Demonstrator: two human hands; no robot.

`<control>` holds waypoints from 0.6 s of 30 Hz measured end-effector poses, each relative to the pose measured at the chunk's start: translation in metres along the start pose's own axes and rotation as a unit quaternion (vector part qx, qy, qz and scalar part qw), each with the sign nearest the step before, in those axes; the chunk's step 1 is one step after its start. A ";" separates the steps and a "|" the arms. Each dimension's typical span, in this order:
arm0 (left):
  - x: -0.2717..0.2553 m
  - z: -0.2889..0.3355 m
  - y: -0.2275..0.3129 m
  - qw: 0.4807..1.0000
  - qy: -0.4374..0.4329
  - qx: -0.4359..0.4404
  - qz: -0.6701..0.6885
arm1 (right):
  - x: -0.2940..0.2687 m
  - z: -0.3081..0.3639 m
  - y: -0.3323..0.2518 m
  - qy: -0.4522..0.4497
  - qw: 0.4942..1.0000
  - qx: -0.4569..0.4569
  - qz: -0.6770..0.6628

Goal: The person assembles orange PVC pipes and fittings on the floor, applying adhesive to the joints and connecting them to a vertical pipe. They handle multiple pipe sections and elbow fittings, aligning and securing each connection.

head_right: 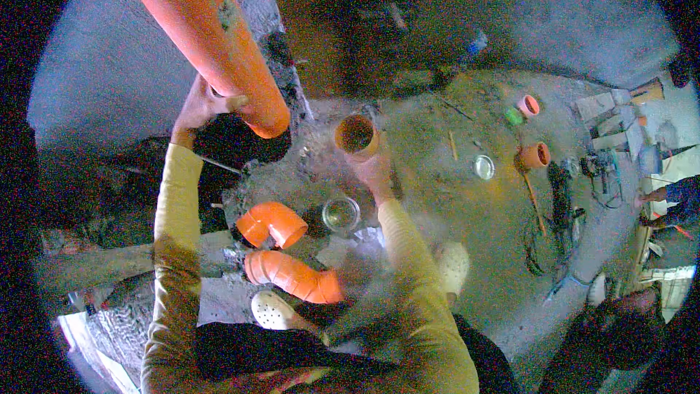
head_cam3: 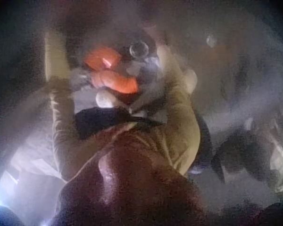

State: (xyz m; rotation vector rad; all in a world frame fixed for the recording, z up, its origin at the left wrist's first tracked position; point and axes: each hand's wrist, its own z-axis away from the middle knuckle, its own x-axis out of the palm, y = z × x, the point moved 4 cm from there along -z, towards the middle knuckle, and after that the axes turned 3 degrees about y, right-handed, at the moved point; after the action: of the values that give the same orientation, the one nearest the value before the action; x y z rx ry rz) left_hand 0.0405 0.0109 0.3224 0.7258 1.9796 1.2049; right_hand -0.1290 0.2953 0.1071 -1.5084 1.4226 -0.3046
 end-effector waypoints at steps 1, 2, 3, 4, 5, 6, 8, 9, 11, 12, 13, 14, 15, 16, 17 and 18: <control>-0.001 -0.002 0.003 1.000 -0.005 0.003 0.001 | 0.006 -0.010 -0.012 -0.009 1.000 -0.013 0.010; 0.002 -0.003 0.000 1.000 -0.013 0.002 0.005 | -0.004 -0.020 -0.033 0.000 0.997 -0.063 0.048; 0.002 -0.004 0.002 1.000 -0.024 0.002 0.006 | -0.018 -0.025 -0.038 0.001 1.000 -0.009 -0.013; 0.002 -0.005 0.001 1.000 -0.018 0.007 0.020 | -0.031 -0.028 -0.042 0.009 0.996 0.045 -0.073; -0.008 -0.005 -0.002 1.000 -0.014 0.000 0.013 | -0.032 -0.020 -0.047 -0.028 0.962 0.152 -0.227; -0.013 -0.004 -0.006 1.000 -0.010 -0.010 0.013 | -0.038 -0.012 -0.051 -0.032 0.895 0.265 -0.358; -0.027 -0.003 -0.012 1.000 0.000 -0.003 0.020 | -0.040 -0.010 -0.096 -0.078 0.814 0.313 -0.483; -0.032 -0.005 -0.015 0.999 0.009 -0.006 0.034 | -0.042 -0.013 -0.120 -0.090 0.815 0.303 -0.486; -0.034 -0.007 -0.019 0.998 0.020 -0.011 0.064 | -0.003 -0.001 -0.138 -0.129 0.921 0.223 -0.293; -0.026 -0.011 -0.020 0.996 0.028 -0.018 0.077 | 0.032 0.014 -0.113 -0.128 0.941 0.221 -0.223; -0.024 -0.013 -0.021 0.995 0.038 -0.029 0.085 | 0.065 0.024 -0.103 -0.129 0.945 0.218 -0.206; -0.034 -0.013 -0.024 0.996 0.039 -0.035 0.071 | 0.090 0.030 -0.106 -0.148 0.941 0.221 -0.211; -0.040 -0.013 -0.029 0.997 0.039 -0.041 0.061 | 0.114 0.036 -0.109 -0.165 0.937 0.223 -0.213; -0.040 -0.015 -0.031 0.996 0.041 -0.037 0.067 | 0.125 0.037 -0.109 -0.191 0.929 0.230 -0.220; -0.039 -0.017 -0.034 0.996 0.043 -0.033 0.073 | 0.136 0.037 -0.110 -0.218 0.919 0.236 -0.227; -0.038 -0.019 -0.037 0.995 0.045 -0.030 0.079 | 0.143 0.036 -0.111 -0.188 0.928 0.228 -0.229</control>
State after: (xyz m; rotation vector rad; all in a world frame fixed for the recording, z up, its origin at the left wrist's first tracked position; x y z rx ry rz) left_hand 0.0445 -0.0424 0.3055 0.8230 1.9801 1.4063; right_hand 0.0049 0.1681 0.1142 -1.3952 0.6276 -0.5551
